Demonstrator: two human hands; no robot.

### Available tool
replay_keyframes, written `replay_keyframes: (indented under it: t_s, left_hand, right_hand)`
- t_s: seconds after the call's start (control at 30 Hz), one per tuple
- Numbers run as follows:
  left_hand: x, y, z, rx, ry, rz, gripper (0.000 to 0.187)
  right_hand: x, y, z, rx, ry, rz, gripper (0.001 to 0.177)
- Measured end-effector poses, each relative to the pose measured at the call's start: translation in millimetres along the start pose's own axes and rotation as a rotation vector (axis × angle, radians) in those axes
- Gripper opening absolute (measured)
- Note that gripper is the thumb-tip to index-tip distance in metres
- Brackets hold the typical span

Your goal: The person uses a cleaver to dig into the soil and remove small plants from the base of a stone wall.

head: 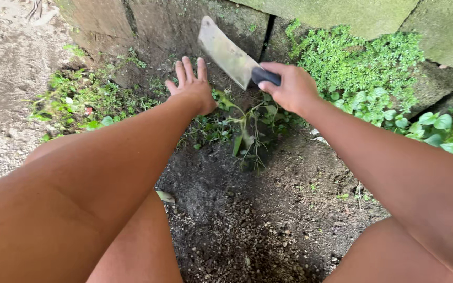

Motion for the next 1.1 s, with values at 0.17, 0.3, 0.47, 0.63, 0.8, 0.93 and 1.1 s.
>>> replay_keyframes:
  t_s: [0.17, 0.3, 0.47, 0.63, 0.8, 0.93, 1.1]
  left_hand:
    - [3, 0, 1, 0.006, -0.015, 0.025, 0.121]
    - [7, 1, 2, -0.011, -0.025, 0.028, 0.118]
    - [31, -1, 9, -0.014, 0.022, 0.063, 0.120]
    - [47, -3, 18, -0.019, 0.027, 0.101, 0.123]
    - [57, -3, 27, -0.036, 0.030, 0.114, 0.125]
    - [62, -4, 31, -0.009, 0.041, 0.126, 0.122]
    - [65, 1, 27, 0.014, 0.074, 0.124, 0.127]
  right_hand:
    - [16, 30, -4, -0.575, 0.248, 0.248, 0.045]
    - [28, 31, -5, -0.512, 0.057, 0.358, 0.052]
    - [77, 23, -31, -0.206, 0.031, 0.237, 0.049]
    - [114, 54, -30, -0.500, 0.249, 0.516, 0.043]
    - [111, 46, -66, -0.643, -0.050, 0.569, 0.044]
    - [80, 40, -80, -0.531, 0.107, 0.377, 0.046]
    - [72, 58, -66, -0.517, -0.113, 0.699, 0.045]
Point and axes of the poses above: each hand's wrist, its own y-axis away from the middle knuckle, its own z-axis out of the palm, x = y × z, the point moved 1 cm from there along -y, towards the middle knuckle, and after that the axes turned 12 degrees about x, right-handed, at the moved point
